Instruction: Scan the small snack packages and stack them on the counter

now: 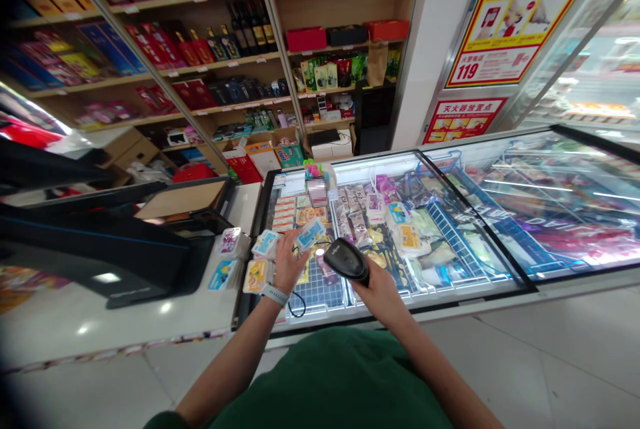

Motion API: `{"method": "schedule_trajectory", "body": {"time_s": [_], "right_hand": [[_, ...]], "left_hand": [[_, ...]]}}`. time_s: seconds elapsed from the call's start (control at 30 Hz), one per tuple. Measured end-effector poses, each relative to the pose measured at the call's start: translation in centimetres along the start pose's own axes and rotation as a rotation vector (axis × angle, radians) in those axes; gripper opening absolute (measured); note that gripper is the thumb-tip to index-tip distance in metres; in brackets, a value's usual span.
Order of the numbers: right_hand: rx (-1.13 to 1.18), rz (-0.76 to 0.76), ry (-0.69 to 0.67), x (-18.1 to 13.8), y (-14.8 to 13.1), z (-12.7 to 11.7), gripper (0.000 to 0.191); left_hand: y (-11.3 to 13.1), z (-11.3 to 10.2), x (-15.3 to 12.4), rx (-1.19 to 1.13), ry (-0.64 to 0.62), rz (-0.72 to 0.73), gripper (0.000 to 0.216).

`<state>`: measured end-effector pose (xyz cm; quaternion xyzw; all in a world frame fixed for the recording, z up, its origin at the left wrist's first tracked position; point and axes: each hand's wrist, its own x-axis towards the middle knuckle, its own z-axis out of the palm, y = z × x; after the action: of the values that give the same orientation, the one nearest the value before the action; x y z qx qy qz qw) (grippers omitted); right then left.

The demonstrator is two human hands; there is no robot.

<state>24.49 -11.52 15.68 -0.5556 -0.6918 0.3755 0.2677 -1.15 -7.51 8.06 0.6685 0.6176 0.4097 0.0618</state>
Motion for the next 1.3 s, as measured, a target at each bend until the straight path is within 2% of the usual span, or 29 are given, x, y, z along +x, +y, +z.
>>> {"method": "schedule_trajectory", "body": {"time_s": [0.33, 1.03, 1.17, 1.3], "right_hand": [[0.031, -0.06, -0.01, -0.2, -0.1, 0.1, 0.033], [0.009, -0.038, -0.026, -0.2, 0.1, 0.3, 0.035], [0.003, -0.035, -0.019, -0.1, 0.3, 0.5, 0.033], [-0.001, -0.038, -0.021, -0.1, 0.6, 0.6, 0.034]], "left_hand": [[0.2, -0.1, -0.3, 0.006, 0.001, -0.003, 0.055], [0.1, -0.6, -0.4, -0.021, 0.019, -0.038, 0.054], [-1.3, -1.2, -0.4, 0.003, 0.085, -0.101, 0.057], [-4.2, -2.4, -0.4, 0.109, 0.164, -0.183, 0.058]]}}
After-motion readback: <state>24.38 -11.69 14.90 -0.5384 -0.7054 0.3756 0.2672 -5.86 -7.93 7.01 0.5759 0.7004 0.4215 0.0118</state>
